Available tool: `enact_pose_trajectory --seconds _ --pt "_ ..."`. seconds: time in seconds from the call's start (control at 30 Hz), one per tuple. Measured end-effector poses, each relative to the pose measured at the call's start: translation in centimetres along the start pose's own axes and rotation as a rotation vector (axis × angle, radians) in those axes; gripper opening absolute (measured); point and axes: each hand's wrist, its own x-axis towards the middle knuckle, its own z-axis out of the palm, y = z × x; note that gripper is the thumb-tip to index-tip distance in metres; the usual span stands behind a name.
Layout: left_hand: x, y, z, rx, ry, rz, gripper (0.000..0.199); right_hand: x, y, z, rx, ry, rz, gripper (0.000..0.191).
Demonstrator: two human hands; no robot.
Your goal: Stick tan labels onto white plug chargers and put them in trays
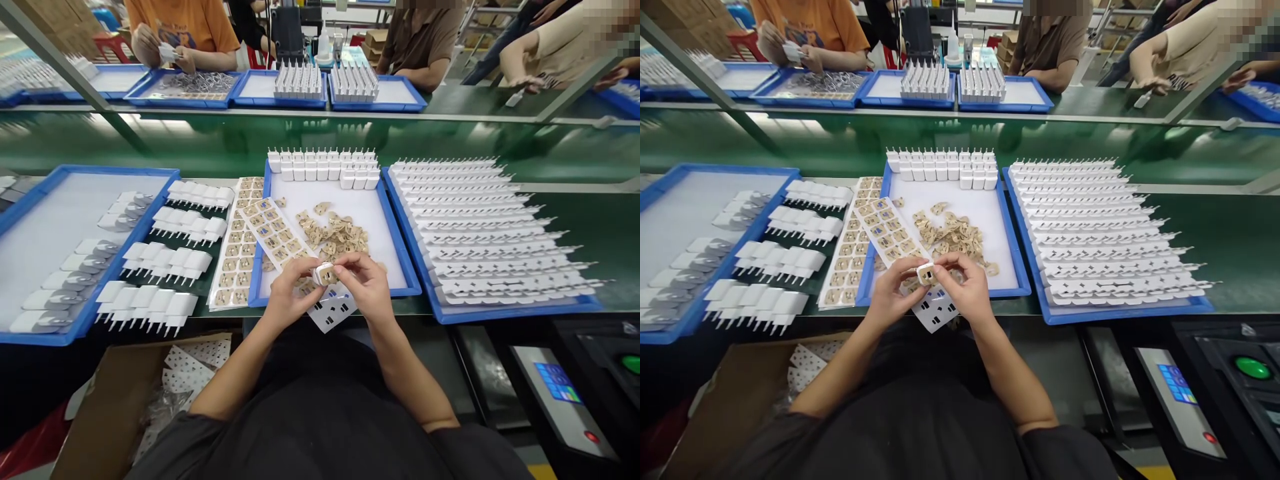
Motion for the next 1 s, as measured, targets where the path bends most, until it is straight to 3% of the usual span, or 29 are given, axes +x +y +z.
enact_pose_trajectory --seconds 0.6,1.0 --pt "0.2 0.2 -0.1 0.016 0.009 0.033 0.040 -0.3 -0.7 1.0 -0.256 0.061 -0.105 0.009" --pt "-0.1 0.0 -0.1 0.020 0.016 0.012 0.041 -0.3 -0.8 1.3 -0.604 0.096 -0.393 0.010"
